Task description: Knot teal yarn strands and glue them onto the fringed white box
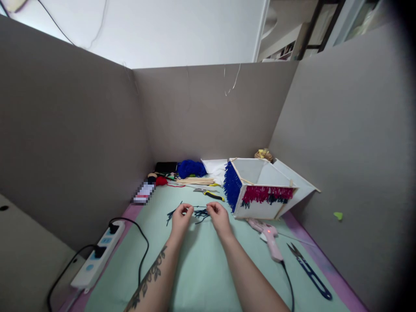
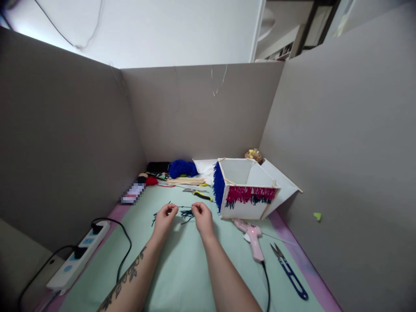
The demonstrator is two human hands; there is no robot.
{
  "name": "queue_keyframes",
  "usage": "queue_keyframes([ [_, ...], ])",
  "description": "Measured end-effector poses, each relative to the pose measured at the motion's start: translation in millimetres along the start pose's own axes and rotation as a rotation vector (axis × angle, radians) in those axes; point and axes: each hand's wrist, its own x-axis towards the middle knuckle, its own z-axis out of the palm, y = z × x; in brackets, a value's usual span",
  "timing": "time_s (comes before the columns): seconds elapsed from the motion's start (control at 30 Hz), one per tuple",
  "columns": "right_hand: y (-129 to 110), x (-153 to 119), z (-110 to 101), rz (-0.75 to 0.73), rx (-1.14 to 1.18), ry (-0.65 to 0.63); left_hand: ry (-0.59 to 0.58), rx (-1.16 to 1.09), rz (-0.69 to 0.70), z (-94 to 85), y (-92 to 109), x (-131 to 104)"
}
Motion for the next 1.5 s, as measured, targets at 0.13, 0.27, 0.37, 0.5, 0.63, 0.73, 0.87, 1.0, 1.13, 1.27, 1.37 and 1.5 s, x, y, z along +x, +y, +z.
queue_keyframes([
  [0.13, -6, -1, -2, -0.068, -0.11, 0.036, 0.026, -0.007, 0.039, -0.3, 2, 0],
  [0.27, -11, -7, 4, -0.182, -0.186, -0.082, -0.091, 0.049, 0.126, 1.3, 9, -5],
  [0.37, -9, -10, 9, -0.195, -0.218, -0.177, -0.137, 0.061, 0.157, 2.9, 13, -8],
  [0.5, -6, -9, 11, -0.168, -0.225, -0.174, -0.13, 0.059, 0.154, 2.7, 14, -8],
  [0.63, -4, -4, 7, -0.158, -0.199, -0.103, -0.075, 0.045, 0.136, -0.3, 10, -5],
  [0.73, -3, -2, 4, -0.14, -0.194, -0.004, -0.039, 0.044, 0.125, -2.2, 7, -2],
  [0.87, -3, -2, 3, -0.167, -0.224, 0.057, 0.001, 0.065, 0.135, -0.9, 5, -1],
  [1.0, -1, 1, -1, -0.177, -0.283, 0.061, -0.001, 0.107, 0.167, -1.7, -1, 2],
  [1.13, 12, 9, -8, -0.159, -0.425, 0.137, 0.114, 0.297, 0.113, -16.6, -8, 10],
  [1.27, 23, 13, -9, -0.215, -0.522, 0.314, 0.328, 0.673, -0.085, -31.4, -12, 16],
  [1.37, 24, 11, -6, -0.231, -0.534, 0.299, 0.283, 0.863, -0.142, -30.2, -14, 15],
  [1.5, 17, 6, -4, -0.223, -0.533, 0.232, 0.195, 1.039, -0.073, -24.0, -19, 11],
])
